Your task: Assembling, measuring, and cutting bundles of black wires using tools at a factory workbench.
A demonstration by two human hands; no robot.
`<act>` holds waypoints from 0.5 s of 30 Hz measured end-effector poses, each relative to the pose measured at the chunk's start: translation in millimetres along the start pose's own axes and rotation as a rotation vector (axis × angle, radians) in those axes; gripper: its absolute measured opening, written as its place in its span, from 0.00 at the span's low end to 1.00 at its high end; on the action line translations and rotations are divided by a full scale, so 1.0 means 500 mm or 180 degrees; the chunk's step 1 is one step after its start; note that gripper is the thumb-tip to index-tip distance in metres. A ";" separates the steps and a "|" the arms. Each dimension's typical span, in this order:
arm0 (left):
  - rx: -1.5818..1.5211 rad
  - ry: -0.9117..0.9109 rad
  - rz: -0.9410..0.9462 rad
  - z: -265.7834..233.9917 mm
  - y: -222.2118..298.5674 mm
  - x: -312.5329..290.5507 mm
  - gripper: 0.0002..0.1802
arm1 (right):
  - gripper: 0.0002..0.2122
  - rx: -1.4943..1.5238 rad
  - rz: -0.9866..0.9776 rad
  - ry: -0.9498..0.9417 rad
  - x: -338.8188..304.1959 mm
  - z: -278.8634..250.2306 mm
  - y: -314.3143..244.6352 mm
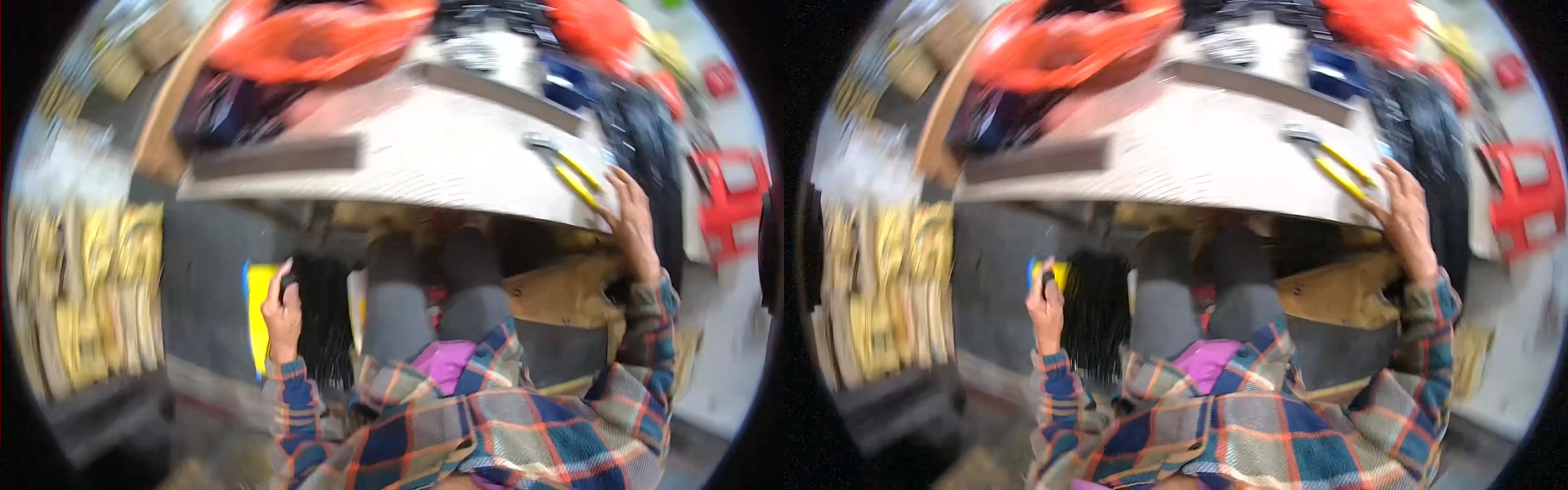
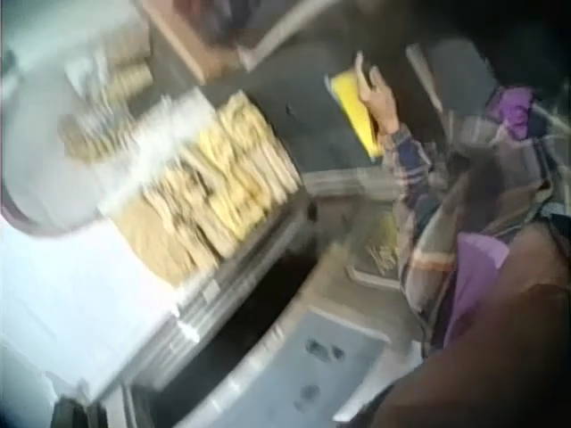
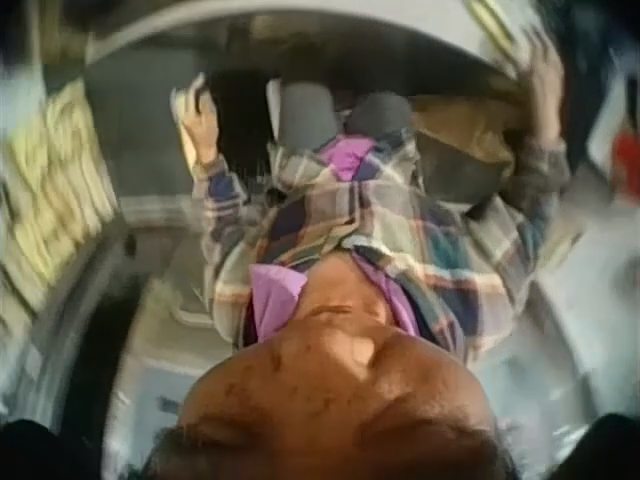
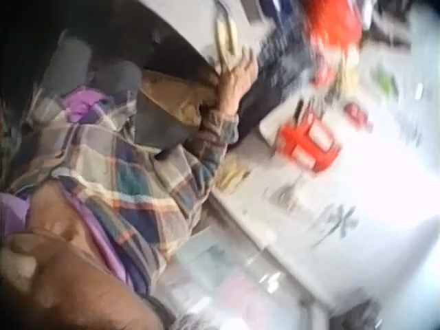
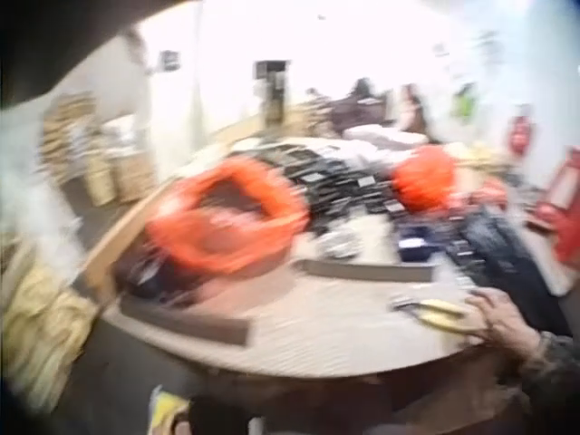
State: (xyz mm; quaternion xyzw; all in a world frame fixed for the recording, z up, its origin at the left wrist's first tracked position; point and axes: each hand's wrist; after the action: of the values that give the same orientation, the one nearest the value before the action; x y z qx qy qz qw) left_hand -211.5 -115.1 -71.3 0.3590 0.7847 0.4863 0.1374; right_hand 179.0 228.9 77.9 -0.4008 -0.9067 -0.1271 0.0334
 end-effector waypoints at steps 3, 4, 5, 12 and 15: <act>-0.0367 -0.0700 -0.1621 0.116 -0.275 -0.001 0.22 | 0.27 -0.0086 0.0362 0.0110 -0.033 -0.008 0.054; 0.0336 -0.0578 -0.0413 0.122 -0.377 -0.013 0.30 | 0.27 -0.0050 0.0478 0.0166 -0.042 0.009 0.073; 0.0964 -0.0418 -0.0349 0.124 -0.478 -0.032 0.32 | 0.26 -0.0175 0.0600 0.0173 -0.030 -0.002 0.066; 0.1894 -0.0715 0.0191 0.241 -0.345 -0.011 0.35 | 0.16 -0.1164 0.0987 0.0206 -0.020 0.072 0.128; 0.1279 -0.1147 0.0459 0.256 -0.146 -0.042 0.27 | 0.17 -0.0981 0.1310 0.0166 -0.011 0.064 0.116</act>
State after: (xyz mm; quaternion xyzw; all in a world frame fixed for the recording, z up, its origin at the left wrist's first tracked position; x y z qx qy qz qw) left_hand -156.0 -64.4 -199.6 0.5147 0.8007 0.2578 0.1658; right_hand 226.5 270.6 57.9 -0.5737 -0.7749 -0.2645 0.0205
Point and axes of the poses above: each hand's wrist, its own x-axis towards the middle knuckle, its own z-axis out of the palm, y = z × x, and after that the axes turned 4 degrees about -x, right-handed
